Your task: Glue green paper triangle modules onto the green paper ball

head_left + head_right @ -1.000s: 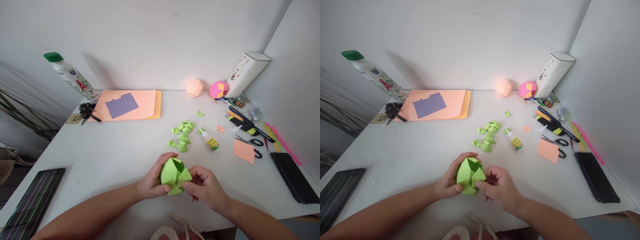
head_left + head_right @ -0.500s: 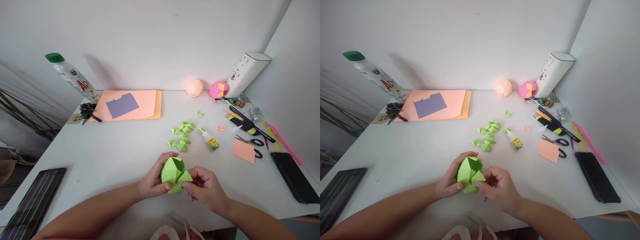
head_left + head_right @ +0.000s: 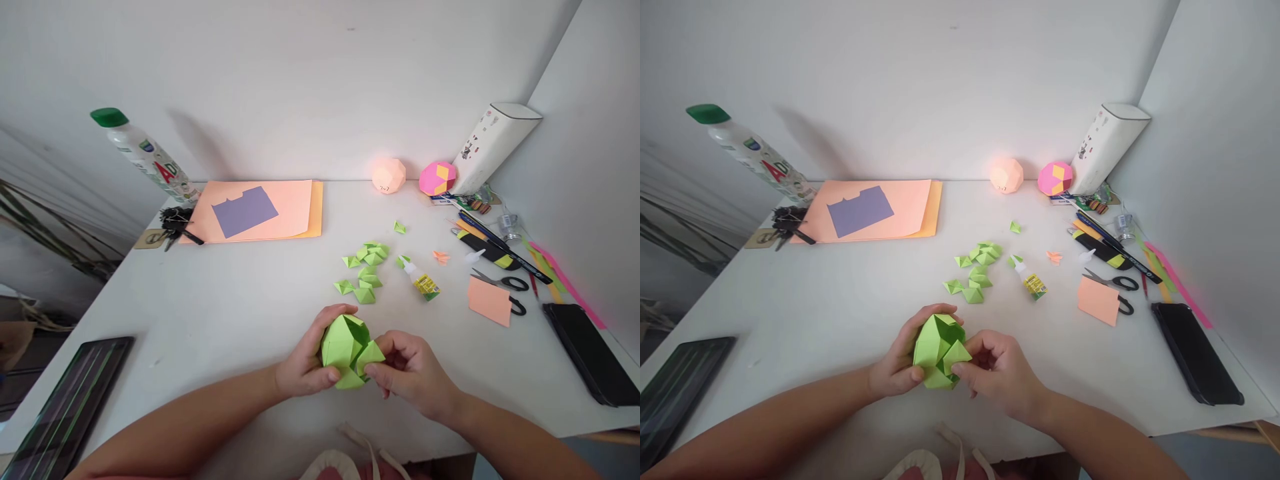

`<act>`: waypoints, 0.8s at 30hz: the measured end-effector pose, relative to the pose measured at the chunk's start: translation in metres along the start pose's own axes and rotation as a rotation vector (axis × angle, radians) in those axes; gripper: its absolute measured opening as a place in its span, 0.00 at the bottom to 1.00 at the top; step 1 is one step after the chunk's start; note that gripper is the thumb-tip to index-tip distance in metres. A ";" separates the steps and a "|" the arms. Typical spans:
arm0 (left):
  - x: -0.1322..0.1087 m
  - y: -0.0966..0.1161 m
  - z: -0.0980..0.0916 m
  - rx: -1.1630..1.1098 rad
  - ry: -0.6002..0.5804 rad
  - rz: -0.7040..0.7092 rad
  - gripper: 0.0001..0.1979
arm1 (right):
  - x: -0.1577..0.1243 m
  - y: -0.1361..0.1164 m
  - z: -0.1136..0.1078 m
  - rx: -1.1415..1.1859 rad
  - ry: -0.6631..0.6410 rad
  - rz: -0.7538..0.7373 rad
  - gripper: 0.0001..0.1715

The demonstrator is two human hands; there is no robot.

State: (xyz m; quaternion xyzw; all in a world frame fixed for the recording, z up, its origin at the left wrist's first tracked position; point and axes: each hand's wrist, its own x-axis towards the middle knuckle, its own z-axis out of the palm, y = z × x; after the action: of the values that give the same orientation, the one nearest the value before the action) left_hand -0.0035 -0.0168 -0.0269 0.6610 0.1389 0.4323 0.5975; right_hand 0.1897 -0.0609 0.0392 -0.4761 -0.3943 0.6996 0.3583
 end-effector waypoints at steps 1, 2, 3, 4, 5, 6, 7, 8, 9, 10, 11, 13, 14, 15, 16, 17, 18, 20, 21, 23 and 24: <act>0.000 0.000 0.000 -0.002 0.004 0.001 0.36 | 0.000 0.000 0.000 -0.008 0.001 -0.001 0.16; -0.001 -0.001 0.000 0.004 0.010 0.003 0.36 | -0.001 0.000 -0.001 -0.016 0.003 -0.005 0.16; -0.001 -0.001 -0.001 0.015 0.018 0.008 0.36 | -0.001 0.000 -0.001 -0.027 0.007 -0.011 0.16; -0.001 -0.001 -0.001 0.031 0.027 0.013 0.36 | -0.002 0.001 -0.001 -0.041 0.013 -0.022 0.15; -0.001 -0.001 -0.001 0.047 0.037 0.018 0.36 | -0.002 0.002 -0.001 -0.057 0.020 -0.037 0.15; -0.001 -0.001 -0.001 0.061 0.043 0.024 0.36 | -0.003 0.003 -0.001 -0.072 0.026 -0.055 0.14; -0.001 -0.001 -0.001 0.071 0.048 0.033 0.36 | -0.004 0.005 0.000 -0.084 0.029 -0.076 0.14; -0.001 -0.001 -0.001 0.079 0.051 0.042 0.36 | -0.005 0.006 0.001 -0.093 0.028 -0.098 0.13; -0.001 -0.001 0.000 0.088 0.055 0.051 0.36 | -0.005 0.006 0.001 -0.098 0.021 -0.120 0.12; 0.000 -0.001 0.000 0.096 0.058 0.061 0.37 | -0.006 0.007 0.002 -0.100 0.014 -0.141 0.12; 0.000 -0.001 0.000 0.103 0.059 0.070 0.37 | -0.006 0.007 0.003 -0.104 0.010 -0.160 0.12; 0.000 -0.002 0.000 0.109 0.057 0.082 0.38 | -0.006 0.007 0.005 -0.116 0.013 -0.197 0.11; -0.001 -0.002 0.000 0.109 0.053 0.085 0.38 | -0.006 0.007 0.006 -0.122 0.017 -0.210 0.11; -0.001 -0.002 0.000 0.108 0.050 0.087 0.38 | -0.006 0.007 0.006 -0.126 0.022 -0.219 0.12; -0.001 -0.002 0.000 0.106 0.046 0.088 0.38 | -0.005 0.007 0.006 -0.127 0.025 -0.224 0.12; -0.001 -0.003 0.000 0.103 0.043 0.088 0.38 | -0.005 0.007 0.007 -0.125 0.025 -0.224 0.12; -0.001 -0.003 0.000 0.099 0.040 0.090 0.38 | -0.005 0.008 0.006 -0.120 0.023 -0.220 0.12; 0.000 -0.002 0.000 0.083 0.031 0.097 0.38 | -0.004 0.008 0.005 -0.112 0.021 -0.207 0.12; 0.000 -0.002 0.000 0.074 0.029 0.100 0.38 | -0.004 0.008 0.004 -0.112 0.020 -0.202 0.12; 0.001 -0.001 0.001 0.061 0.031 0.101 0.38 | -0.004 0.008 0.003 -0.110 0.011 -0.189 0.12; 0.001 0.000 0.001 0.058 0.035 0.098 0.38 | -0.004 0.007 0.002 -0.107 0.002 -0.181 0.11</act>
State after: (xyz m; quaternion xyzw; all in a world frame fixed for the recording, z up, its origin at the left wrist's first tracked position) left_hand -0.0017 -0.0166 -0.0267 0.6764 0.1294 0.4681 0.5537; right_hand 0.1885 -0.0681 0.0350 -0.4578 -0.4722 0.6417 0.3946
